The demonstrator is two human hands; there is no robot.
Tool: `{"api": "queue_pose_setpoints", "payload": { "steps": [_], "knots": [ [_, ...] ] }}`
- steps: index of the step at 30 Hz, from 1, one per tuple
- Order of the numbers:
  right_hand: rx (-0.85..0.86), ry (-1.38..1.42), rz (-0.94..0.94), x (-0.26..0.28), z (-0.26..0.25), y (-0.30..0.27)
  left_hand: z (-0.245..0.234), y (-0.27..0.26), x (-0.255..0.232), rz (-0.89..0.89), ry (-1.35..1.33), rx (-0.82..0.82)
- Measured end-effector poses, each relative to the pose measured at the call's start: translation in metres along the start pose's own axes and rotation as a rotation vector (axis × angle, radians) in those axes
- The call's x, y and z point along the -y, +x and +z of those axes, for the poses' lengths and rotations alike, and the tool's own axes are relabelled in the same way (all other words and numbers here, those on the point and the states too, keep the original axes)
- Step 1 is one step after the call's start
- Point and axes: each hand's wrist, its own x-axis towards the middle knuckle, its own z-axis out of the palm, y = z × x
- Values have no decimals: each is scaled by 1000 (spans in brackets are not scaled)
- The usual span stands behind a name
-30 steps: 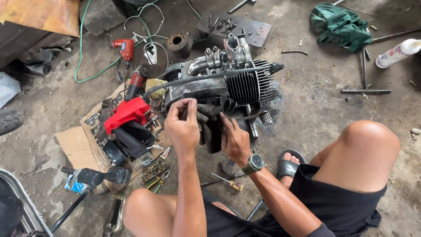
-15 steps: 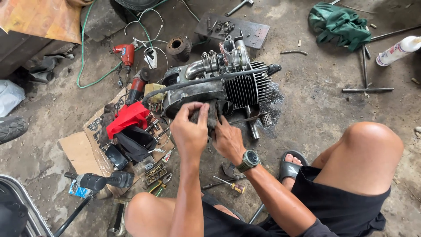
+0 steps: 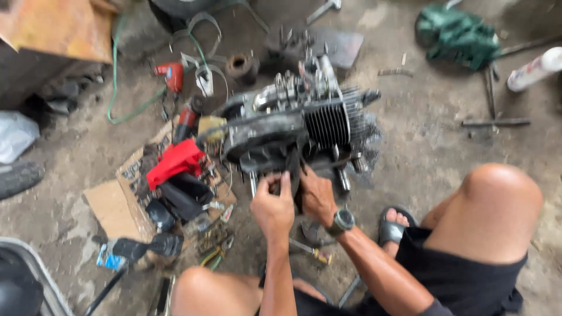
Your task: The person uses a screwdriver to adjust components on a motorcycle engine, then wipes the engine casing with a cloth. They handle small metal parts and tools on the floor before continuing to clean the engine surface.
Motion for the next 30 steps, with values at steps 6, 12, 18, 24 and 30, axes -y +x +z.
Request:
{"api": "queue_pose_setpoints", "payload": {
  "steps": [6, 12, 18, 24, 30],
  "knots": [
    [24, 146, -3, 25, -23, 2, -4, 4, 7, -60, 19, -133],
    [-39, 178, 26, -1, 15, 1, 2, 9, 5, -53, 24, -125],
    [-157, -44, -54, 12, -11, 12, 1, 21, 1, 37, -1, -172],
    [-169, -18, -3, 6, 16, -1, -2, 15, 0, -69, 66, -180],
    [-137, -50, 99, 9, -10, -30, 4, 1, -6, -90, 104, -46]
  ]
}}
